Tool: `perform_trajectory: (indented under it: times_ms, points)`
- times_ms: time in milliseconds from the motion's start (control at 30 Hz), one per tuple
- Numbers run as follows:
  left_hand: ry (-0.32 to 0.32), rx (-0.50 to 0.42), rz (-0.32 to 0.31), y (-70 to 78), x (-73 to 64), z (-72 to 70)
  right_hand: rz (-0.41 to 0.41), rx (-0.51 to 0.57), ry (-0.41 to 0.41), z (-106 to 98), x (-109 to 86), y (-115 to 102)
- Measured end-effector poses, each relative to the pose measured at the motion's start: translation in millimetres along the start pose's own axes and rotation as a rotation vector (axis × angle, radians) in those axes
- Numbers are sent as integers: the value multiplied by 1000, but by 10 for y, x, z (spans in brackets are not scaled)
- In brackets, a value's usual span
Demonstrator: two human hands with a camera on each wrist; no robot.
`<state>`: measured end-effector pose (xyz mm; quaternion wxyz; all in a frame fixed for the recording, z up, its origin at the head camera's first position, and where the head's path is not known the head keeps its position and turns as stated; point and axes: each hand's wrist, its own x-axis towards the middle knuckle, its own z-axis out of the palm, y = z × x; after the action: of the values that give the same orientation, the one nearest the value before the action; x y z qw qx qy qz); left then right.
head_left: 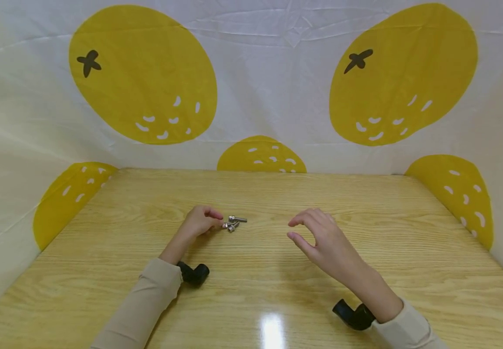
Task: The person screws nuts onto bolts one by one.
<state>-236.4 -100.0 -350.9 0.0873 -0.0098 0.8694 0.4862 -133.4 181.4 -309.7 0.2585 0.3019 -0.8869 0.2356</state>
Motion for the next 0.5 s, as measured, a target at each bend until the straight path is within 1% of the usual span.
perform_trajectory:
  times_ms: [200, 267, 367, 433, 500]
  points:
    - [7, 19, 27, 3, -24, -37, 6, -4, -14, -4, 4, 7]
    - [10, 49, 52, 14, -31, -57, 4, -11, -11, -8, 4, 17]
    - [19, 123, 140, 60, -72, -77, -1, -16, -11, -16, -2, 40]
    - [25, 188, 232, 106, -115, -82, -11, -24, -13, -22, -8, 64]
    - [29, 231, 331, 166, -172, -73, -31, -43, -9, -29, -16, 97]
